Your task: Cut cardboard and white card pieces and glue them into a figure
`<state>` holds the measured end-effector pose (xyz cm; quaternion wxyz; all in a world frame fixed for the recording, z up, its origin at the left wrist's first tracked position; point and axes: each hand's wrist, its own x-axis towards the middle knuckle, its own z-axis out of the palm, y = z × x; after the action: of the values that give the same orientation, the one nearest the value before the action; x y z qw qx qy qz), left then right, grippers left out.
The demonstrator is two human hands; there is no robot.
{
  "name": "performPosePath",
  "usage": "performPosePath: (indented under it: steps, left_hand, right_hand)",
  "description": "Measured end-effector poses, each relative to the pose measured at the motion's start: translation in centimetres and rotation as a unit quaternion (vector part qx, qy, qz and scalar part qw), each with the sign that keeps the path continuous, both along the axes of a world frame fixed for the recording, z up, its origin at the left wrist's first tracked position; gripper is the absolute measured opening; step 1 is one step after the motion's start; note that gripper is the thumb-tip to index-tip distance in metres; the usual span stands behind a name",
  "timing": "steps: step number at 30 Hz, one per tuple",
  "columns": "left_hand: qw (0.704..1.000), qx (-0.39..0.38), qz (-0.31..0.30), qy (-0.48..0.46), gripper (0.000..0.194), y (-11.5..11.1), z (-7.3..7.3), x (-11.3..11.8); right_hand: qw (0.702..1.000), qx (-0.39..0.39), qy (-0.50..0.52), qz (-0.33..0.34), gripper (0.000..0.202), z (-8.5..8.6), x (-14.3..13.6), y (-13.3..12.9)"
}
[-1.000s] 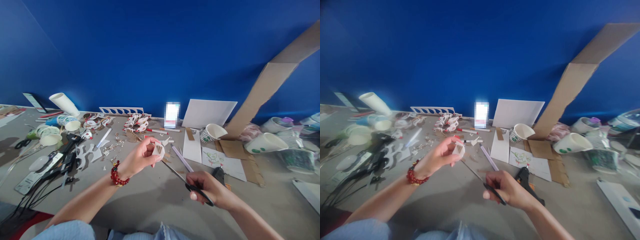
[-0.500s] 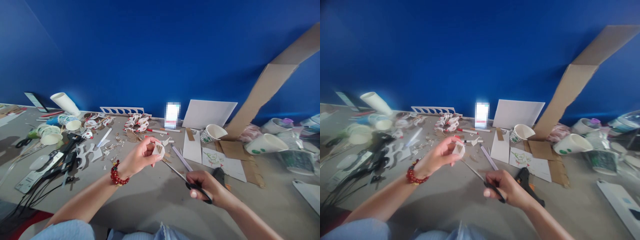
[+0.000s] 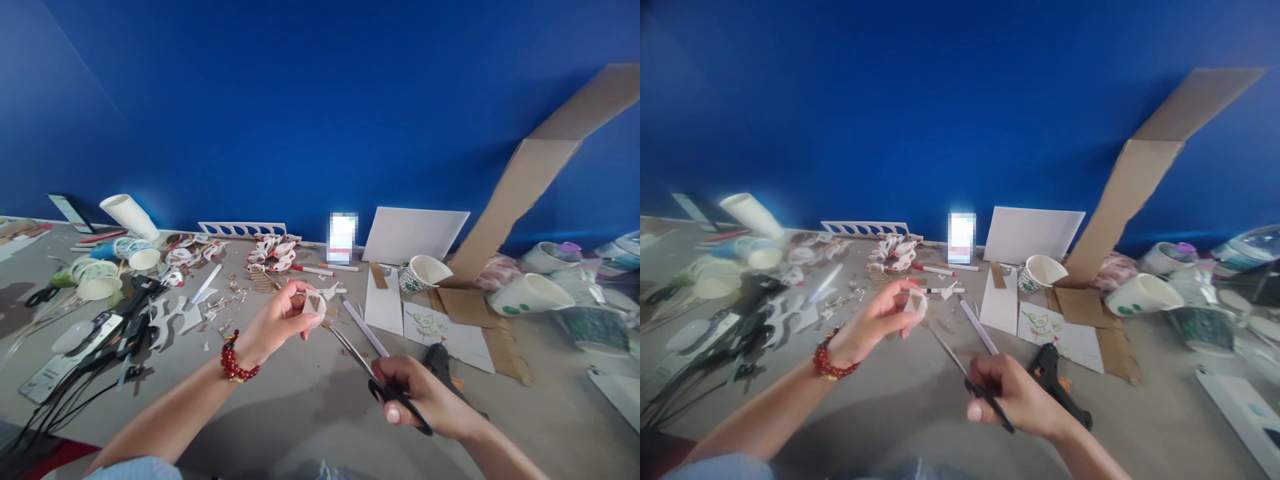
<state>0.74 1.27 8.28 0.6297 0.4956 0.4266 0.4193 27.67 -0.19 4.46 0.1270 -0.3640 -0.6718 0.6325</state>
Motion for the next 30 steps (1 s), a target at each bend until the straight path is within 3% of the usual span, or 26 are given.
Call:
performPosePath:
  steps: [10, 17, 30]
  left_hand:
    - [1.000, -0.001, -0.003, 0.008, 0.033, -0.23, -0.26, -0.21]
    - [1.000, -0.006, -0.009, -0.004, 0.034, -0.23, -0.53, -0.15]
    - [1.000, -0.003, -0.025, 0.004, 0.032, -0.14, -0.42, -0.22]
  right_hand:
    - [0.998, -0.054, -0.010, 0.001, 0.062, -0.16, -0.39, -0.05]
    - [0.999, -0.040, -0.022, -0.026, 0.063, 0.02, -0.61, 0.07]
    - [0.999, -0.008, -0.039, -0.015, 0.062, 0.08, -0.41, 0.28]
